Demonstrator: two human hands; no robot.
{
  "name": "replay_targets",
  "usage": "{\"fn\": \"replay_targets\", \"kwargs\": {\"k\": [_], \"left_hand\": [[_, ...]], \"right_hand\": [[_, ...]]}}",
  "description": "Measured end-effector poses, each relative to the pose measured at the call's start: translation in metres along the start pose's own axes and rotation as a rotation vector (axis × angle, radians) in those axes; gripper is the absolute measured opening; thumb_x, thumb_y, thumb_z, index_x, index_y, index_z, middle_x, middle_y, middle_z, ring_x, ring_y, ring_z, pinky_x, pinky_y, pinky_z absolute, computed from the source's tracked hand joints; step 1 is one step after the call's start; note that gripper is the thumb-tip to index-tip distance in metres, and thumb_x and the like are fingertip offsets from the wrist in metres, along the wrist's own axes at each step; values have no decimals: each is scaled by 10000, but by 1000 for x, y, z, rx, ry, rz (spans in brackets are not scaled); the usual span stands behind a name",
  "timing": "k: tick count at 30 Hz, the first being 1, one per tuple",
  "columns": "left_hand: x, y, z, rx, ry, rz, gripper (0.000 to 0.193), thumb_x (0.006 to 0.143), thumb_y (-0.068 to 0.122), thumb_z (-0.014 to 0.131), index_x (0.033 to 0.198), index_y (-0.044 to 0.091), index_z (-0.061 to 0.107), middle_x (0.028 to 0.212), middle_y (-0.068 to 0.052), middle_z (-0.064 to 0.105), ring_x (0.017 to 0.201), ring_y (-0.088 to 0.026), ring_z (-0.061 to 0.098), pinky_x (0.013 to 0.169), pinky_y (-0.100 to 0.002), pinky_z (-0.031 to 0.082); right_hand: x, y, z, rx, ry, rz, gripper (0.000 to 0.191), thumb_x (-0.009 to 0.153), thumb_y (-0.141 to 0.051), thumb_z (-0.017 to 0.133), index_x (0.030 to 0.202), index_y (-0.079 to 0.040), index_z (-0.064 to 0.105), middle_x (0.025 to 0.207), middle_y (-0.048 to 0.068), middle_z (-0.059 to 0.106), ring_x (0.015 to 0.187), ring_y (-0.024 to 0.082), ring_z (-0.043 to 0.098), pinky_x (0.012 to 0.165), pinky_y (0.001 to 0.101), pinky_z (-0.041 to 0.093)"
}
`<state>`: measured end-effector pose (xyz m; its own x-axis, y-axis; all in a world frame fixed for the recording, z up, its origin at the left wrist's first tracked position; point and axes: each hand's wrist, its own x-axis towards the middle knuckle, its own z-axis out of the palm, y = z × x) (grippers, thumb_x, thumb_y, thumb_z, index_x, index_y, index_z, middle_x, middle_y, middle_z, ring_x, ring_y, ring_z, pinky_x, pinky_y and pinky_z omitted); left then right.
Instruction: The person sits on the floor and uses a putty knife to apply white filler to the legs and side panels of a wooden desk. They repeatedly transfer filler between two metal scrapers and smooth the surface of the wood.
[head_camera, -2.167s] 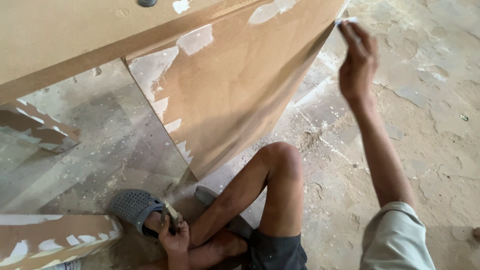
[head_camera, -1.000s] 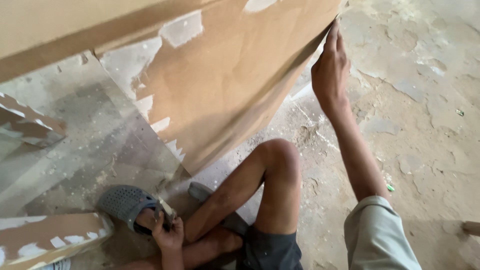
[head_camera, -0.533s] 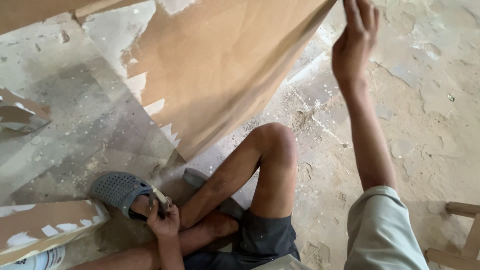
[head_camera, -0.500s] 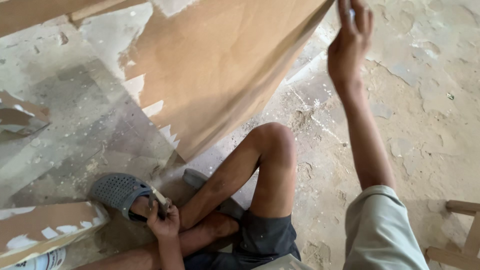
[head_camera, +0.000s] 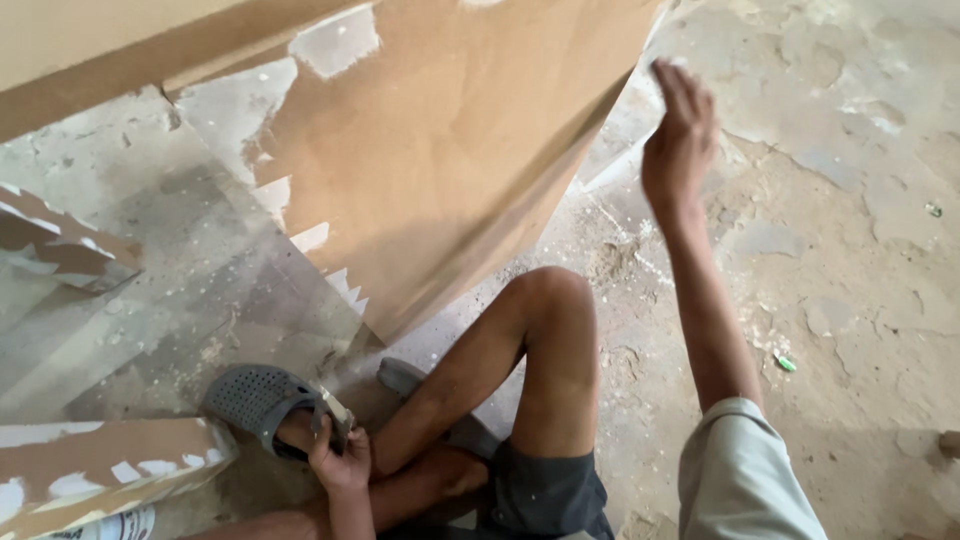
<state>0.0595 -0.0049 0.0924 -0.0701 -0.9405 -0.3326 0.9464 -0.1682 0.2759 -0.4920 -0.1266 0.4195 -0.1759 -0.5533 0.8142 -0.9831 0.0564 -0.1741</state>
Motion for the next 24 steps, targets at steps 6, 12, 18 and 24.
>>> {"fn": "replay_targets", "kwargs": {"k": [6,12,18,24], "left_hand": [[2,1,-8,-102,-69,-27,219,1041,121,642,1247,55,675,1081,-66,745,974,-225,702,684,-283,566],[3,5,-16,-113,-80,-60,227,1049,132,623,1258,62,678,1116,-95,740,1012,-229,708,694,-278,575],[3,3,-12,-86,-87,-41,262,1071,126,601,1312,46,663,1172,-73,743,1040,-231,698,706,-275,571],[-1,1,-3,-104,-135,-47,264,1097,126,610,1338,31,662,1161,-93,738,1055,-230,703,723,-272,563]], "right_hand": [[53,3,-28,269,206,-237,405,1109,77,426,1422,-27,662,1416,95,690,1354,272,629,1173,426,517],[41,4,-10,168,116,-233,455,1087,134,439,1432,-57,667,1451,108,691,1354,247,635,1162,377,460],[-2,-4,15,180,60,-163,454,1088,145,450,1447,-62,636,1468,102,654,1383,229,590,1191,367,454],[-21,5,6,111,-44,-119,452,1079,90,443,1421,-107,662,1437,67,676,1394,212,582,1208,402,447]]}}
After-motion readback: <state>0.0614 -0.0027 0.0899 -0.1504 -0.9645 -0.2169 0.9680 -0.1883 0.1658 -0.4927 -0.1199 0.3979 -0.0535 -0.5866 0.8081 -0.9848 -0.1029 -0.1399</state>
